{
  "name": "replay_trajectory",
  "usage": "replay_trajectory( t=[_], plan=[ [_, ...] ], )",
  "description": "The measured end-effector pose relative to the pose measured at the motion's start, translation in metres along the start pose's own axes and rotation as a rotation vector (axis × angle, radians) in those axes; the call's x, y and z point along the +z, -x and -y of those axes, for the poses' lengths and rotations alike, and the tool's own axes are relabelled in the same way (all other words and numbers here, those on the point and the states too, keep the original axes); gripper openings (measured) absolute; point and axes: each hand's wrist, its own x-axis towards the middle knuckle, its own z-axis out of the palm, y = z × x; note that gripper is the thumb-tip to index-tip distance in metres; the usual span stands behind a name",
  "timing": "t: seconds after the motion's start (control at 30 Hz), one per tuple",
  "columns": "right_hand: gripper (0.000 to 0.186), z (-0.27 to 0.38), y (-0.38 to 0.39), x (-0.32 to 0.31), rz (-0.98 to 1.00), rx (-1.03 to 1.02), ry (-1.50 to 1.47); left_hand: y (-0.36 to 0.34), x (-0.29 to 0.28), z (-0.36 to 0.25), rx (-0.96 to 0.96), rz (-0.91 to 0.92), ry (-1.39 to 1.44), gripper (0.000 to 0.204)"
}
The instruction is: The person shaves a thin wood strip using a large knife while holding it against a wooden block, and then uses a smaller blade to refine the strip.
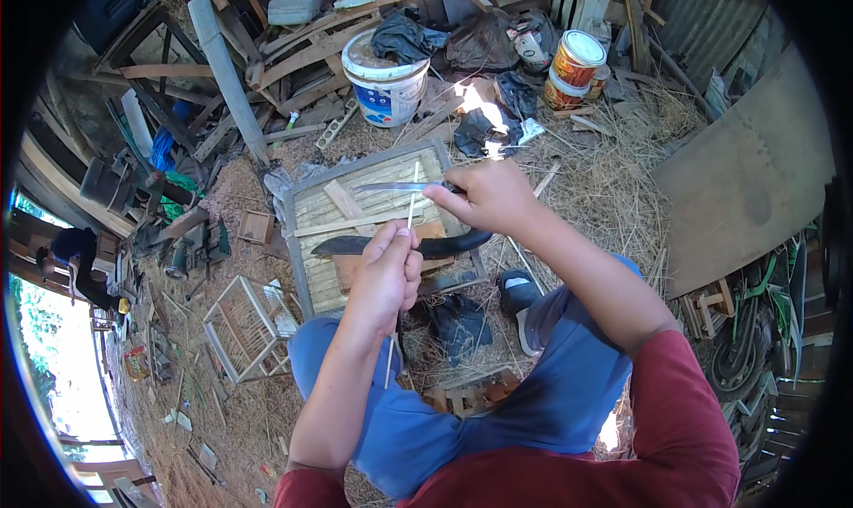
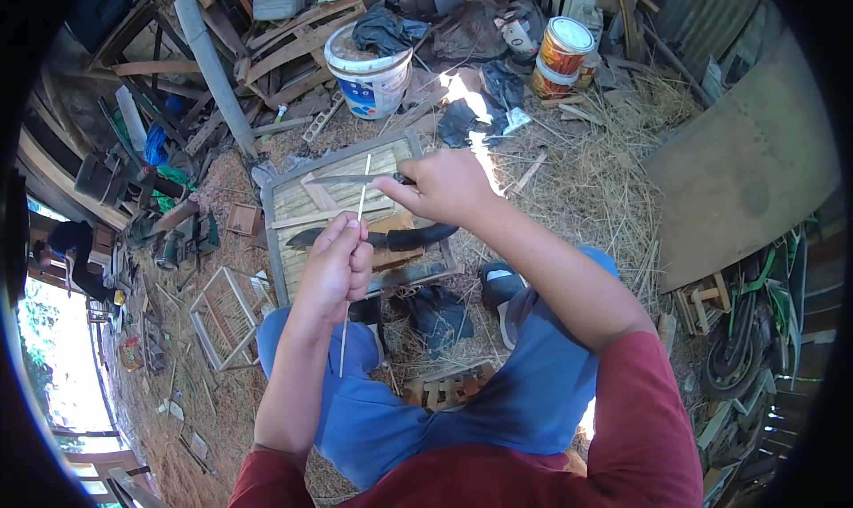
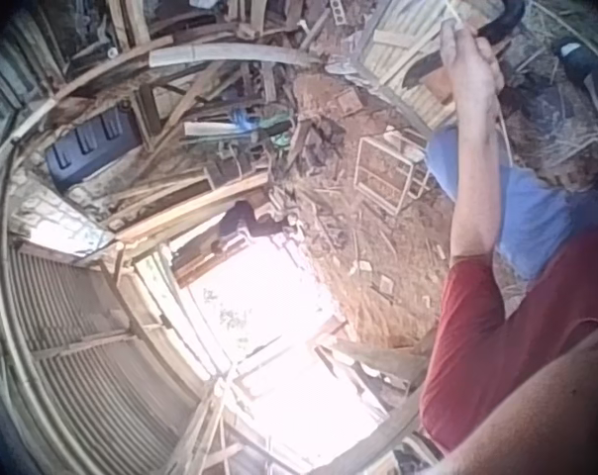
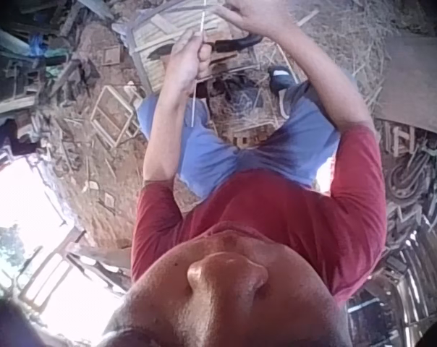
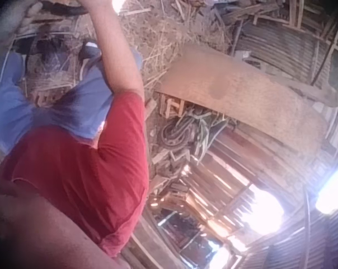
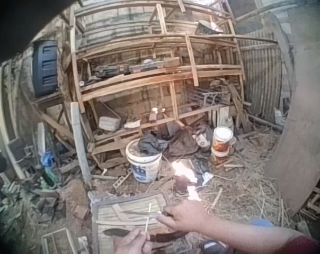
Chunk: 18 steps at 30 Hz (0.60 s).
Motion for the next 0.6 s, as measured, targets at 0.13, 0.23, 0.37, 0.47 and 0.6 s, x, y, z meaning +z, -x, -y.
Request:
replay_trajectory(
  t=[0.13, 0.23, 0.37, 0.47, 0.6],
  plan=[
    [0.065, 0.008, 0.010, -0.003, 0.033, -0.056, -0.012, -0.001, 0.001, -0.003, 0.005, -0.001, -0.018, 0.020],
    [0.065, 0.000, -0.001, -0.003, -0.003, -0.003, 0.029, 0.000, -0.001, 0.003, -0.007, 0.010, -0.019, 0.020],
    [0.065, 0.009, 0.009, 0.000, 0.016, -0.077, -0.010, -0.001, 0.004, 0.004, 0.036, -0.015, -0.046, 0.020],
    [0.057, 0.004, -0.001, 0.010, -0.045, -0.107, 0.060, -0.010, -0.001, -0.002, 0.018, -0.026, -0.004, 0.020],
    [0.061, 0.000, -0.001, 0.005, -0.059, -0.080, 0.065, 0.000, 0.001, -0.001, -0.052, 0.026, 0.081, 0.019]
  ],
)
